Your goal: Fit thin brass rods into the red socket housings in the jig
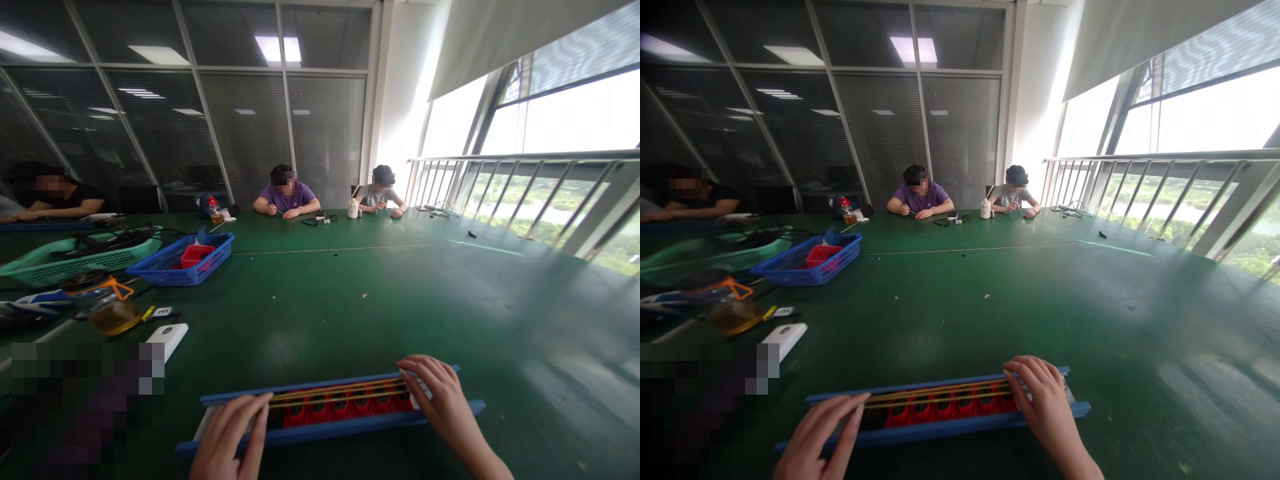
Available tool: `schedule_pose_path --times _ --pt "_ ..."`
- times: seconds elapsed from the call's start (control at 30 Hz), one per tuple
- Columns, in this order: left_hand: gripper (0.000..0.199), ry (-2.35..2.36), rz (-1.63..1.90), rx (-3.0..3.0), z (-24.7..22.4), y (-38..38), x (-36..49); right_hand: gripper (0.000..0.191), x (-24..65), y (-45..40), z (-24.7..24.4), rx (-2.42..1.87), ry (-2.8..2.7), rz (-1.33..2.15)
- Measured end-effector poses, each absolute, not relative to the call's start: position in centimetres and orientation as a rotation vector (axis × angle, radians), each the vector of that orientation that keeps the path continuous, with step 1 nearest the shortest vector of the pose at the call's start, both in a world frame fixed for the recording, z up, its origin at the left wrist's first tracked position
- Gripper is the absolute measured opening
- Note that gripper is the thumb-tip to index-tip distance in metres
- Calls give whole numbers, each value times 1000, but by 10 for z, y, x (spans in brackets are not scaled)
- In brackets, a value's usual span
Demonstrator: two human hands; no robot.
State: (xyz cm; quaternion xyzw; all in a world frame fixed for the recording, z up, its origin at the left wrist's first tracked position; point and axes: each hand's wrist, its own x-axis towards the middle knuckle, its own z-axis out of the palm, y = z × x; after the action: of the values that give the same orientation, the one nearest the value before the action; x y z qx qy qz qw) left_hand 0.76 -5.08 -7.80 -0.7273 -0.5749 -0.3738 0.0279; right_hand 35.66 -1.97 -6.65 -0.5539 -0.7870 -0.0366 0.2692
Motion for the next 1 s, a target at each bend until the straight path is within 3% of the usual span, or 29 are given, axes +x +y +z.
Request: schedule_pose_path --times 0.27,0.33,0.43,0.5,1.0 --pt "30 -1907 -553 -2532 -63 -9 -27 28 345 -15 -70 -1541 -2330 -43" --pt "39 -1925 -389 -2631 -64 -8 -31 41 353 -12 -74 -1502 -2404 -47" --pt "70 -1915 -219 -2709 -67 -9 -33 77 370 -9 -85 -1448 -2498 -9" --pt "84 -1951 -166 -2692 -69 -9 -32 87 380 -7 -92 -1461 -2511 69" --pt "81 -2090 -169 -2798 -53 55 -15 84 379 63 -75 -1481 -2522 318"
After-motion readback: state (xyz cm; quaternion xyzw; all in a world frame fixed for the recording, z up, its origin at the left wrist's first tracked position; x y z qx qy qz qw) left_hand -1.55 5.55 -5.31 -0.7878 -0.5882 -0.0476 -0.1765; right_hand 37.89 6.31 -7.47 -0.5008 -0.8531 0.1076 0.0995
